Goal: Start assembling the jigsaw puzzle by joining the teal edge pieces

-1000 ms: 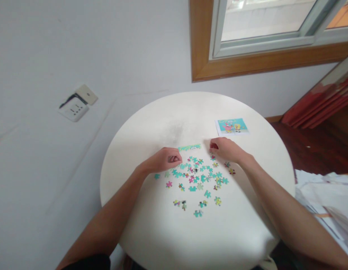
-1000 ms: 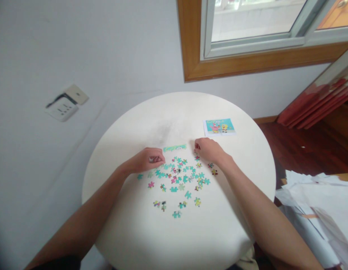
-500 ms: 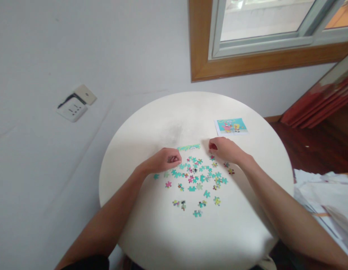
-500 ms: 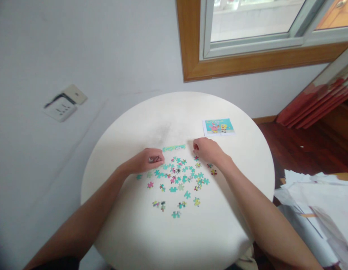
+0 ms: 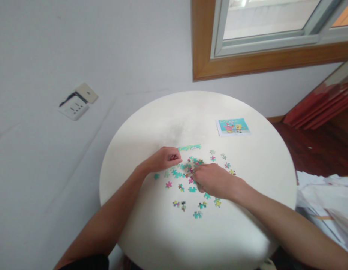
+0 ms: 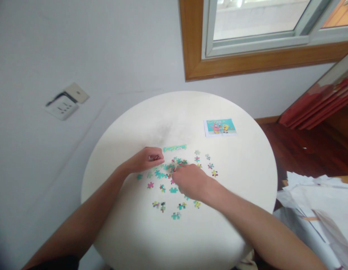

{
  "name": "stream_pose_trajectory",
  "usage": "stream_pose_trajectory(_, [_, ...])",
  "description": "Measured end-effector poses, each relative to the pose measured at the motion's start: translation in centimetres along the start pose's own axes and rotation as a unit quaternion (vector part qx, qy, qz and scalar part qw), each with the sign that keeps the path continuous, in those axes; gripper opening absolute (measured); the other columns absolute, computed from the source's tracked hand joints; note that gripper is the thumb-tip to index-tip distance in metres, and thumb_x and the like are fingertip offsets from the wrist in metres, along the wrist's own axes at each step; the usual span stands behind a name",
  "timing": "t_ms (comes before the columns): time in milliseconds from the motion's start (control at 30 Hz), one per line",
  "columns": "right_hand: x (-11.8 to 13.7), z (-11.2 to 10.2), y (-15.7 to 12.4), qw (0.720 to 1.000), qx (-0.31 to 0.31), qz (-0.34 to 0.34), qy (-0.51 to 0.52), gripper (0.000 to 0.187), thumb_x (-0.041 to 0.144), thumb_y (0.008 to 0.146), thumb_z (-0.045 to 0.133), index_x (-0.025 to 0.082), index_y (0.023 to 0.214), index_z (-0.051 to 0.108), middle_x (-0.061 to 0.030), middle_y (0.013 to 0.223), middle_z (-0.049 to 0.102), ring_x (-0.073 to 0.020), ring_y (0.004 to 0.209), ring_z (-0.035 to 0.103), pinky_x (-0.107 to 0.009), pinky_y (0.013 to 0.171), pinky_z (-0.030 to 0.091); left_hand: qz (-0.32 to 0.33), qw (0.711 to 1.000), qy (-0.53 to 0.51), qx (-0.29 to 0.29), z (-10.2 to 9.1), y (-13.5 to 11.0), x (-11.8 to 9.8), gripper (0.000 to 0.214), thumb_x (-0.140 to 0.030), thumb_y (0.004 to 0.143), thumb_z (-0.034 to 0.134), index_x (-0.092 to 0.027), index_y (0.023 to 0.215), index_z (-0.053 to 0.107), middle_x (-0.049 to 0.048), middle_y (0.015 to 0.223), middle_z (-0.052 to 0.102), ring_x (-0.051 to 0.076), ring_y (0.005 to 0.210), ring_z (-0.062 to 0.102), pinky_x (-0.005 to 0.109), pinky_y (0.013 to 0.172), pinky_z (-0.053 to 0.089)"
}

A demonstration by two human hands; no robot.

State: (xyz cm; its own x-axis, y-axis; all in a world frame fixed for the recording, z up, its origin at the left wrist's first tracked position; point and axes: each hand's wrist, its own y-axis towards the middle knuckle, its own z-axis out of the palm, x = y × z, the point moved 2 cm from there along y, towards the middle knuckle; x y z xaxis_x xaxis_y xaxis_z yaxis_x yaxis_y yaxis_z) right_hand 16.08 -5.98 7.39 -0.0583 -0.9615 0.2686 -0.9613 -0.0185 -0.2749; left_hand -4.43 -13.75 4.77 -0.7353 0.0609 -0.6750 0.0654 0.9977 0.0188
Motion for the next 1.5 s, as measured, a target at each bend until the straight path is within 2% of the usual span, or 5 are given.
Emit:
stream_pose_trajectory(367, [1.4,0.5,0.0,0.999,-0.010,-0.024,-0.033,0.024,-0.002,0.080,0.054,0.009,0.095,0.070,-0.0145,0.096,0.073,-0.0291,0.093,0.070,-0.037,0.075,0.055,0.001,1.000,0.003,0.000,-0.1,0.0,-0.1,0.019,-0.026,0.089,0.058,-0.015,0.075,0.064,-0.0017,0.069,0.057,0.010,0.063,0.049,0.023,0.061,0.036])
stream_pose_trajectory(600, [0.9,0.2,0.0,1.000,-0.001,0.002,-0.010,0.022,-0.001,0.082,0.058,0.012,0.093,0.071,-0.0131,0.087,0.073,-0.0231,0.089,0.070,-0.029,0.075,0.052,-0.008,1.000,0.004,-0.009,-0.1,0.0,0.4,0.020,-0.028,0.090,0.057,-0.015,0.076,0.063,-0.0017,0.069,0.057,0.010,0.063,0.049,0.023,0.061,0.036])
stream_pose_trajectory(1033, [0.5,0.8,0.6,0.999,-0.013,0.027,-0.018,0.013,0.018,0.087,0.061,0.013,0.087,0.074,-0.0151,0.081,0.074,-0.0287,0.081,0.072,-0.033,0.065,0.050,-0.012,1.000,0.006,-0.010,-0.2,0.1,0.0,0.022,-0.030,0.090,0.056,-0.015,0.075,0.064,-0.0015,0.068,0.057,0.010,0.062,0.049,0.023,0.061,0.037])
stream_pose_trajectory(1300, [-3.0,-1.2,0.0,0.994,-0.070,0.089,-0.004,0.026,0.032,0.095,0.053,0.016,0.085,0.071,-0.0113,0.083,0.073,-0.0225,0.077,0.067,-0.030,0.065,0.041,-0.020,0.999,0.008,-0.024,-0.1,0.1,0.2,0.022,-0.031,0.090,0.057,-0.015,0.076,0.065,-0.0018,0.067,0.057,0.010,0.061,0.048,0.022,0.059,0.036])
stream_pose_trajectory(1500, [-6.2,-2.0,0.1,0.981,-0.134,0.123,0.060,0.017,0.026,0.090,0.056,0.019,0.081,0.068,-0.0059,0.084,0.071,-0.0175,0.074,0.061,-0.028,0.062,0.033,-0.016,1.000,0.007,-0.026,-0.1,0.2,0.3,0.021,-0.029,0.090,0.057,-0.015,0.076,0.065,-0.0014,0.068,0.058,0.010,0.061,0.048,0.022,0.060,0.036])
